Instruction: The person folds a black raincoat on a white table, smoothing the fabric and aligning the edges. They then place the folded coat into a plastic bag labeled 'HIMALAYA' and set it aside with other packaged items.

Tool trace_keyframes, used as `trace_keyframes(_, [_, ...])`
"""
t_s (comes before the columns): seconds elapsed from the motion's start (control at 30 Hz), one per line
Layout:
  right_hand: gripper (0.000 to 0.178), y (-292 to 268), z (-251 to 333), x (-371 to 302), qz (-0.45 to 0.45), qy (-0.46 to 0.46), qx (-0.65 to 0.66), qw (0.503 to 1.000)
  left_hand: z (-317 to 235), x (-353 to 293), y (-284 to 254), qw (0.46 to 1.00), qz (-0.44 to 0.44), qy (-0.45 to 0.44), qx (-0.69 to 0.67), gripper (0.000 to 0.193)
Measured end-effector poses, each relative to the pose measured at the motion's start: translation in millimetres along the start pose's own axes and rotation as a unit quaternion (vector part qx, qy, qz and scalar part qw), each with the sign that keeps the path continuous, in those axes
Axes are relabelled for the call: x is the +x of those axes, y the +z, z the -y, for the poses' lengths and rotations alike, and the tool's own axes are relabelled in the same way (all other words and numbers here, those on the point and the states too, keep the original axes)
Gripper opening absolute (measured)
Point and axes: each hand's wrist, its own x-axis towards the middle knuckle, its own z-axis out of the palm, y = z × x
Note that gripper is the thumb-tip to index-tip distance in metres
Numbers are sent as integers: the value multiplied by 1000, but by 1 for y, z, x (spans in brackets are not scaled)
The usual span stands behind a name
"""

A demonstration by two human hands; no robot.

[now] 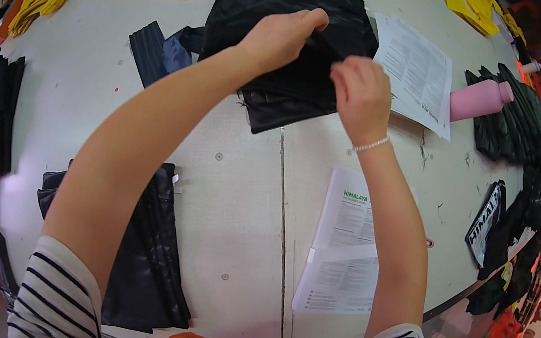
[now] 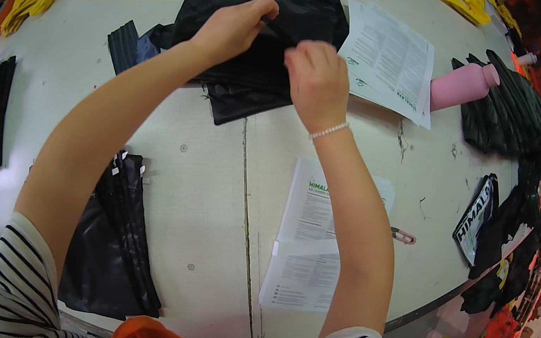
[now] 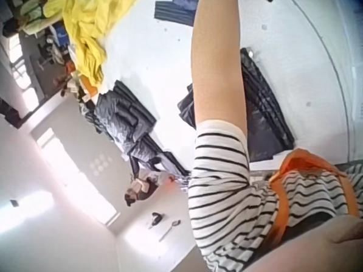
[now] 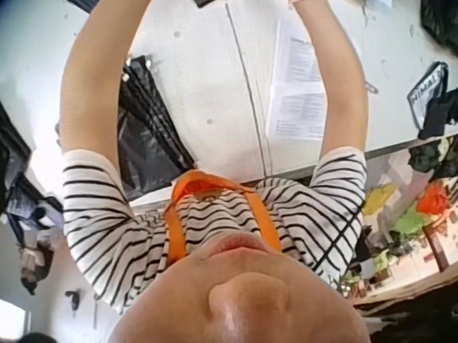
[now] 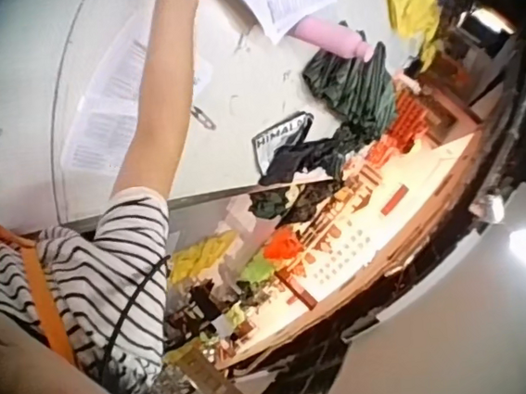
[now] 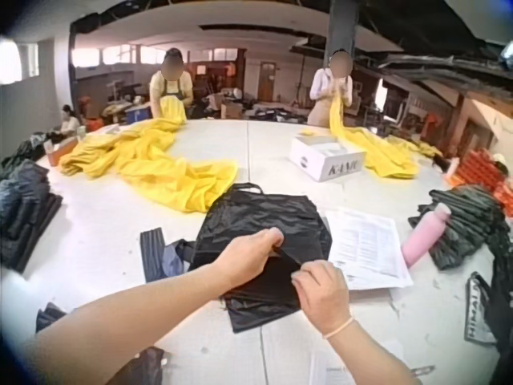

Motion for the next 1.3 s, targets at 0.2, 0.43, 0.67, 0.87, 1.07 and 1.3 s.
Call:
trace_keyframes(0.2, [26,6,-15,-50,202,49,-171,963,18,3,-8,996,30,8,89,29])
trace_keyframes(0.43, [5,2,-42,2,134,164,68,975,-2,-13,12,987,146,58,35,24])
trace_keyframes(0.67, [14,15,-13,-30,71,61,86,992,4,19,-16,998,-47,-43,-4,52])
trace_keyframes(0.87, [9,19,-23,-14,65,122,-8,990,2,-10,-2,976,127,164,71,34])
trace_keyframes(1.07, [28,13,-18,-20,-10,170,91,981,16,1,-16,997,17,64,39,64])
trace_keyframes(1.3, [12,19,-32,-40,134,178,-30,974,12,6,-16,990,79,72,89,32])
